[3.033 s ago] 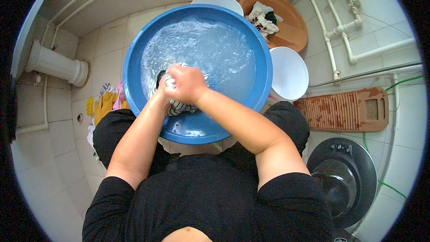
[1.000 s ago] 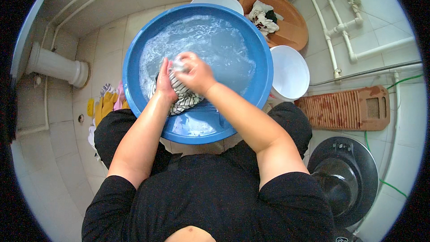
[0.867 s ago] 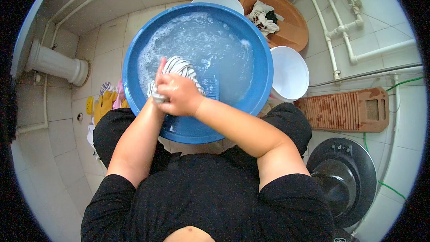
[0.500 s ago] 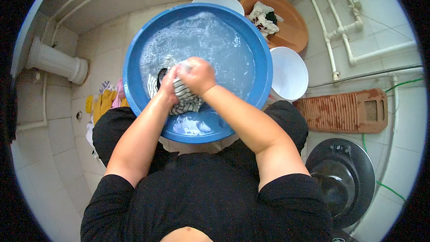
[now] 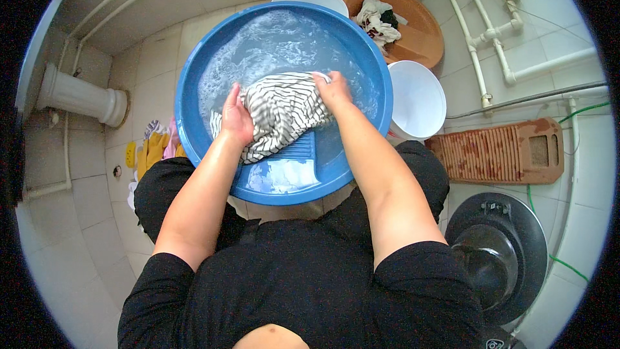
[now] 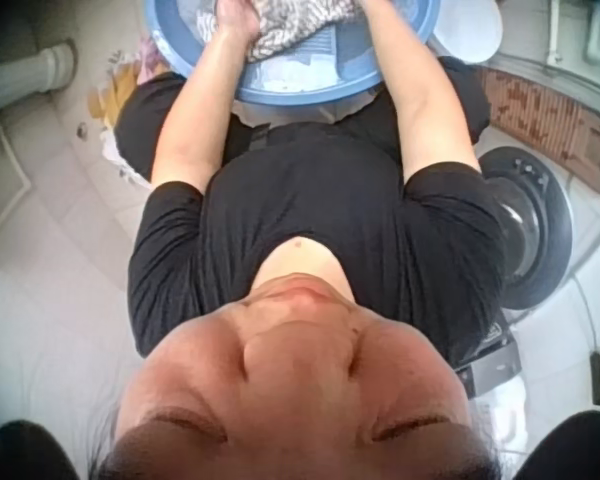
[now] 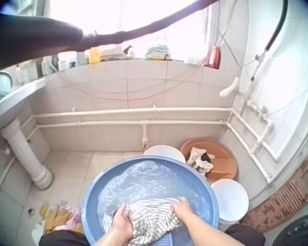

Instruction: The person hand washes a white t-shirt with a graphic print in a blue basin filled with soapy water, scrubbing it against a built-in washboard. They then wring out the shirt and place it aside. Next, they pick up a striped shirt and begin washing it in the same manner.

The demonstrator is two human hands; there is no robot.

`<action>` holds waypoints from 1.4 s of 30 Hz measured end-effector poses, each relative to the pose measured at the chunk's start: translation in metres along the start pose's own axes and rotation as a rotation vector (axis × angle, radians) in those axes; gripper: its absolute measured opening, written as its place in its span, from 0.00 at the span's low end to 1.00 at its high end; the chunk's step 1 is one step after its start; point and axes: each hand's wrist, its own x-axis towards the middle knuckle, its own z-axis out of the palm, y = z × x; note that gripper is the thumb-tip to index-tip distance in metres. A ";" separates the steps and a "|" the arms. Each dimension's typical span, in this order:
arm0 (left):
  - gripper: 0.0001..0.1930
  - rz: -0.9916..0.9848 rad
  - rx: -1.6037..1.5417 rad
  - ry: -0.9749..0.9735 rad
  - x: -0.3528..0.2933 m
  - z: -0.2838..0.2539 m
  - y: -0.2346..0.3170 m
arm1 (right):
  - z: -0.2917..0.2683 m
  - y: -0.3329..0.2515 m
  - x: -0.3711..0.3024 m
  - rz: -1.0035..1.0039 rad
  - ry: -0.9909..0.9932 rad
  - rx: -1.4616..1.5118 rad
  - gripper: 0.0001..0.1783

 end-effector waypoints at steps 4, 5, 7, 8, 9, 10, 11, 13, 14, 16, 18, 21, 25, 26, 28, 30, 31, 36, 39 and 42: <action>0.41 0.104 0.031 0.014 0.014 -0.018 -0.008 | -0.007 0.003 0.002 0.121 -0.401 -0.186 0.38; 0.44 0.156 0.081 0.029 0.026 -0.031 -0.011 | -0.005 -0.005 -0.002 0.047 -0.246 -0.196 0.35; 0.50 0.206 0.162 0.049 0.007 -0.005 -0.013 | 0.005 -0.018 -0.017 -0.086 0.075 -0.215 0.31; 0.48 0.233 0.213 0.061 0.003 0.002 -0.014 | 0.024 -0.004 0.006 -0.194 -0.189 0.308 0.32; 0.44 0.150 0.150 0.047 -0.003 0.006 -0.009 | 0.029 -0.041 -0.027 -0.314 -0.101 0.526 0.27; 0.41 0.059 0.091 0.018 -0.010 0.014 -0.003 | 0.037 -0.054 -0.036 -0.407 -0.207 0.669 0.23; 0.40 -0.024 0.028 -0.002 -0.013 0.015 0.002 | 0.028 -0.084 -0.061 -0.621 -0.184 0.592 0.18; 0.36 -0.102 -0.074 -0.155 0.001 -0.009 0.004 | 0.024 -0.111 -0.096 -0.767 -0.188 0.442 0.14; 0.36 -0.140 -0.125 -0.230 0.011 -0.027 0.005 | 0.017 -0.125 -0.116 -0.910 -0.191 0.367 0.10; 0.31 -0.178 -0.121 -0.524 0.000 -0.027 0.007 | 0.011 -0.140 -0.140 -1.165 -0.161 0.259 0.10; 0.24 0.180 0.269 -0.286 -0.038 -0.002 0.004 | 0.020 -0.136 -0.142 -1.293 -0.164 0.099 0.11; 0.19 -0.064 0.233 0.203 -0.033 0.044 0.005 | 0.016 -0.122 -0.122 -1.256 0.079 0.106 0.11; 0.16 -0.153 0.284 0.079 -0.012 0.015 -0.012 | 0.013 -0.103 -0.074 -0.568 0.257 0.090 0.14; 0.16 -0.191 0.154 -0.027 -0.005 0.007 -0.018 | 0.014 -0.105 -0.074 -0.636 0.224 0.162 0.13; 0.17 -0.142 0.097 0.017 -0.004 0.005 -0.012 | 0.014 -0.117 -0.092 -0.754 0.150 0.303 0.12; 0.19 -0.180 -0.023 -0.282 0.008 -0.012 -0.011 | 0.019 -0.118 -0.113 -0.960 0.035 0.202 0.10; 0.20 -0.432 -0.168 -0.503 0.010 -0.020 0.002 | 0.017 -0.123 -0.120 -0.946 -0.016 0.130 0.11; 0.20 -0.040 0.215 -0.038 0.002 0.008 -0.012 | 0.024 -0.078 -0.061 -0.511 0.206 0.072 0.16; 0.21 0.142 0.164 -0.109 0.015 -0.004 -0.005 | 0.001 -0.034 -0.007 -0.055 0.157 -0.070 0.24; 0.29 0.507 0.016 -0.013 0.002 0.012 0.022 | -0.010 -0.007 0.009 0.072 0.105 0.254 0.28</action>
